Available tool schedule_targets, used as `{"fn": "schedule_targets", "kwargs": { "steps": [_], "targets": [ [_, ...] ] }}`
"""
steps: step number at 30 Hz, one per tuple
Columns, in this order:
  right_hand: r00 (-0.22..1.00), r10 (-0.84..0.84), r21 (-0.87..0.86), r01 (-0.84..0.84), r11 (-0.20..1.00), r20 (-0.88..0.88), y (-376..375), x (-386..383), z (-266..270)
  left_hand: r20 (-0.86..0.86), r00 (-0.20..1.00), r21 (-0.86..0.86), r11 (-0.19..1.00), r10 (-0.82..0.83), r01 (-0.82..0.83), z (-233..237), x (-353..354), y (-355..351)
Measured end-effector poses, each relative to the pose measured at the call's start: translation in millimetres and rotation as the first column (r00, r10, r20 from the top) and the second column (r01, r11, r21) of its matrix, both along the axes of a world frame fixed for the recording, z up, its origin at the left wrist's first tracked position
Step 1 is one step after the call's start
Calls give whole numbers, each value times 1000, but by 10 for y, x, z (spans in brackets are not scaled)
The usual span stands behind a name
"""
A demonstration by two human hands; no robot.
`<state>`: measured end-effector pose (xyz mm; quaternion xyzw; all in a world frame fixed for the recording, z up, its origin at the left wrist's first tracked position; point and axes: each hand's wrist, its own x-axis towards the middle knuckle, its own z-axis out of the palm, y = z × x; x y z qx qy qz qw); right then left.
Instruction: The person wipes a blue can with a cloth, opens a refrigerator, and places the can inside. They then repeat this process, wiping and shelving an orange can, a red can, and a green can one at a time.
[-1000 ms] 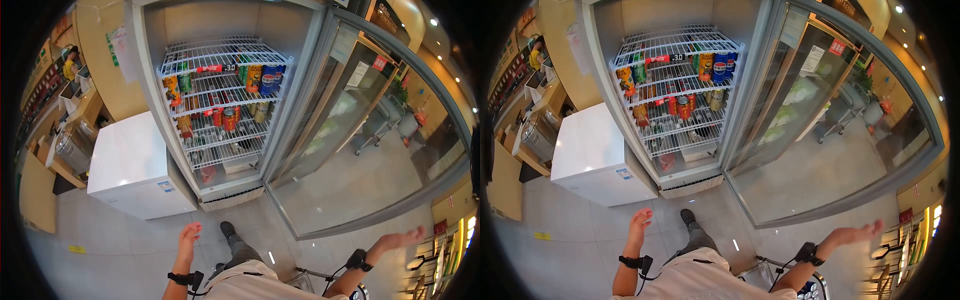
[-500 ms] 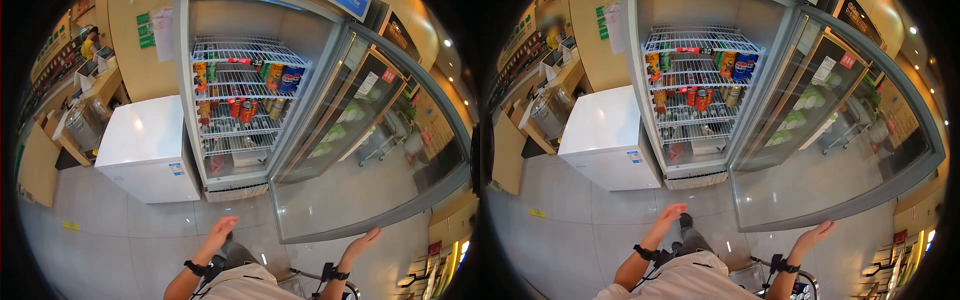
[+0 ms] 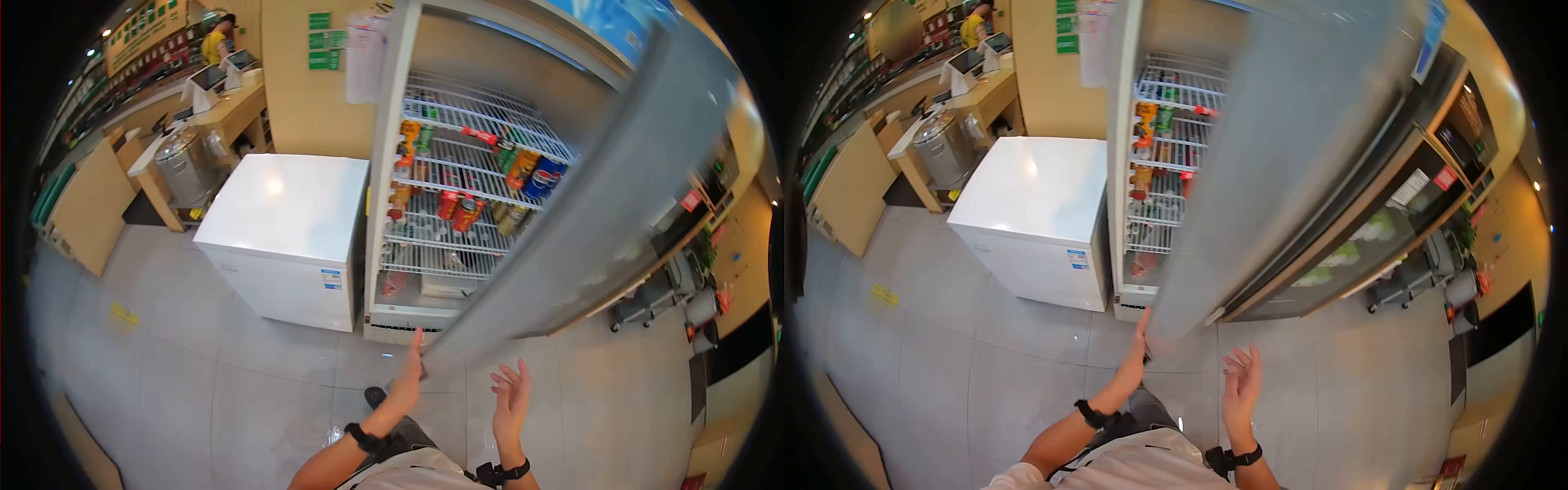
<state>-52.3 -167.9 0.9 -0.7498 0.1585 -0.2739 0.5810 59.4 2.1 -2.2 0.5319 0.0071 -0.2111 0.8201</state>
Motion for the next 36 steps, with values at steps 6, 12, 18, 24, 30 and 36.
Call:
{"fn": "schedule_targets", "kwargs": {
  "steps": [6,12,18,24,30,36],
  "targets": [
    [918,338,130,-316,940,-206,-152,934,-831,293,948,-86,991,122,-101,-392,1182,258],
    [700,528,9,-599,801,-481,-445,1794,-1109,122,943,24,949,309,-314,-290,2050,239],
    [586,576,-26,-714,700,-570,-688,2493,-1377,217,903,53,920,370,-389,-886,3020,277],
    [454,647,-26,-830,558,-612,-961,2883,-1580,209,906,68,919,368,-389,-636,3385,129],
    [383,663,-38,-881,472,-643,-1091,3145,-1633,13,901,86,897,435,-434,-561,3571,8],
    [253,694,60,-918,393,-674,-974,3430,-1703,85,820,169,803,565,-571,-291,3560,-144]
  ]
}}
